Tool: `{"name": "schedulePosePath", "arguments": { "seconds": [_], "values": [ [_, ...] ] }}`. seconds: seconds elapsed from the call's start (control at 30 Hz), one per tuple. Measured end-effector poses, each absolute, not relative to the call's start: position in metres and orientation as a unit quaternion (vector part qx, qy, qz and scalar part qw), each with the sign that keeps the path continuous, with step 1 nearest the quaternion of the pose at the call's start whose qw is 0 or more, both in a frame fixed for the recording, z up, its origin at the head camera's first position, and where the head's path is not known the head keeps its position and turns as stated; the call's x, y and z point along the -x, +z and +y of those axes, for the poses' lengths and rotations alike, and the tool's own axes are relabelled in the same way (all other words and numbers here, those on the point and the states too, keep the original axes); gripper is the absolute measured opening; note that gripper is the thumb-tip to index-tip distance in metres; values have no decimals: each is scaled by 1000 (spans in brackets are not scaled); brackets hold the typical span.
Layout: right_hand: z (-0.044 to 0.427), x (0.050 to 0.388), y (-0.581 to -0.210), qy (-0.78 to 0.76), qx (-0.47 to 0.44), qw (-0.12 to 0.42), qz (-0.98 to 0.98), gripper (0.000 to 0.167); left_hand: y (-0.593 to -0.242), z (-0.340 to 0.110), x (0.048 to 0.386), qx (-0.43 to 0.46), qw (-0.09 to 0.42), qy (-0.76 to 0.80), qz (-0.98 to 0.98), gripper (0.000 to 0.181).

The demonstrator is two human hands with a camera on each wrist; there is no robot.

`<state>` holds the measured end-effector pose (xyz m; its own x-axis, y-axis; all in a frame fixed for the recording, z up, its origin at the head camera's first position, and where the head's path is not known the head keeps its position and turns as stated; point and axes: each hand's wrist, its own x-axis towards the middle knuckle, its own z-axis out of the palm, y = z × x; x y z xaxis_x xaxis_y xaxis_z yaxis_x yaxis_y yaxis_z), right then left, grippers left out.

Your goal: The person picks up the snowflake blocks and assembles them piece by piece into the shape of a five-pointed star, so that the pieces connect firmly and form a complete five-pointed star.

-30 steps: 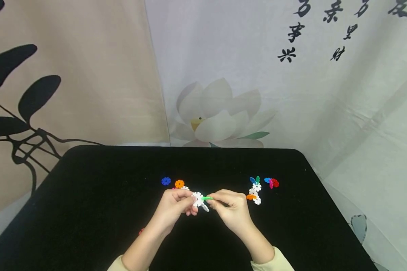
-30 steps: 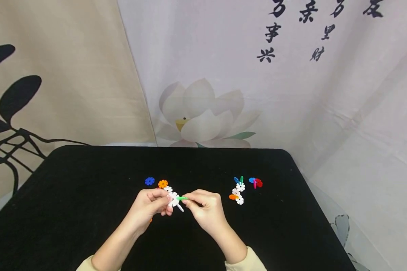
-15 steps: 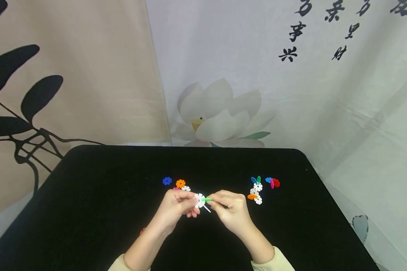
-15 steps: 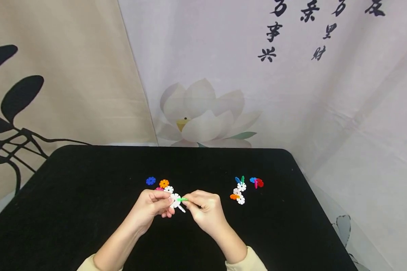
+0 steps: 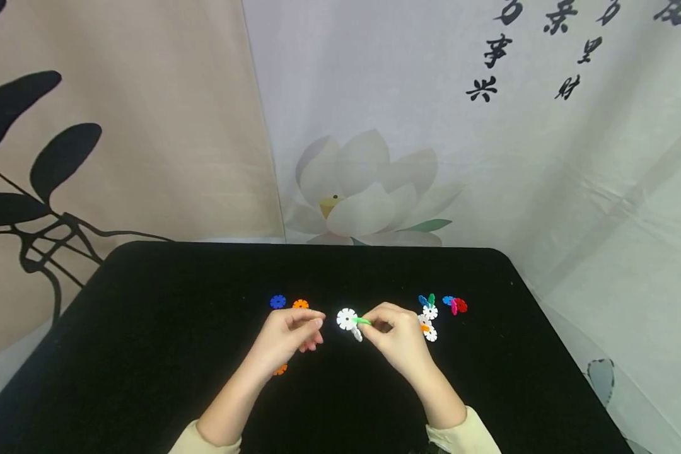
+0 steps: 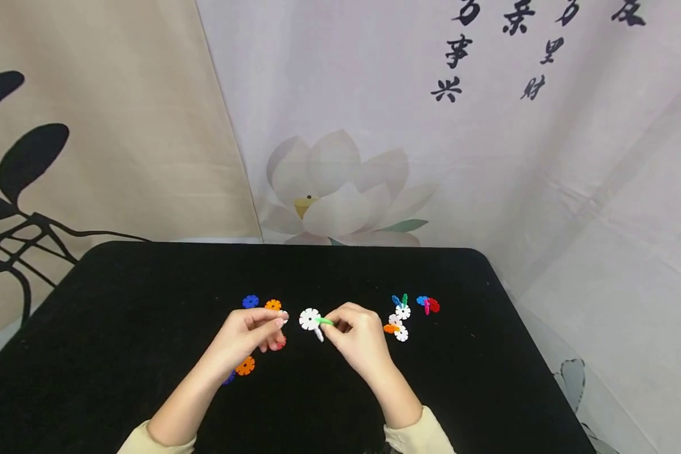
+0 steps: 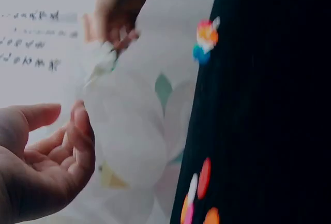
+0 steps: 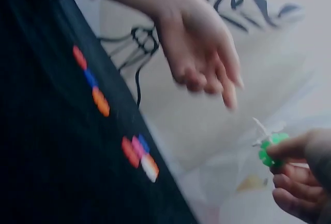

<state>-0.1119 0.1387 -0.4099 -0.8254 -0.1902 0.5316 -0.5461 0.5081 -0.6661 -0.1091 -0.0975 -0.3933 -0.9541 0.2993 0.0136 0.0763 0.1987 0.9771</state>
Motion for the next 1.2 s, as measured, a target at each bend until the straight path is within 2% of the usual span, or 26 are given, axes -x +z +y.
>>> {"name": "schedulePosePath", "arguments": {
  "seconds": [0.13,0.23,0.33,0.57,0.73,1.03,1.2],
  "values": [
    [150,127,-427,436,-102,207,-870,13,-396,-117,122,-95,44,582,806,20],
    [156,135,-438,439,-44,186,-878,11,-401,-136,133,-101,55,564,818,22],
    [160,141,-449,439,-22,167,-883,11,-408,-156,142,-115,90,549,823,26],
    [164,146,-472,418,-9,140,-897,16,-433,-183,153,-174,196,511,819,28],
    [165,146,-482,399,-11,138,-907,21,-443,-179,152,-192,233,446,842,21],
    [165,143,-472,394,-26,108,-912,17,-441,-163,138,-129,219,348,902,21],
    [158,137,-452,395,-30,129,-909,17,-440,-160,136,-123,206,327,914,22]
  ]
}}
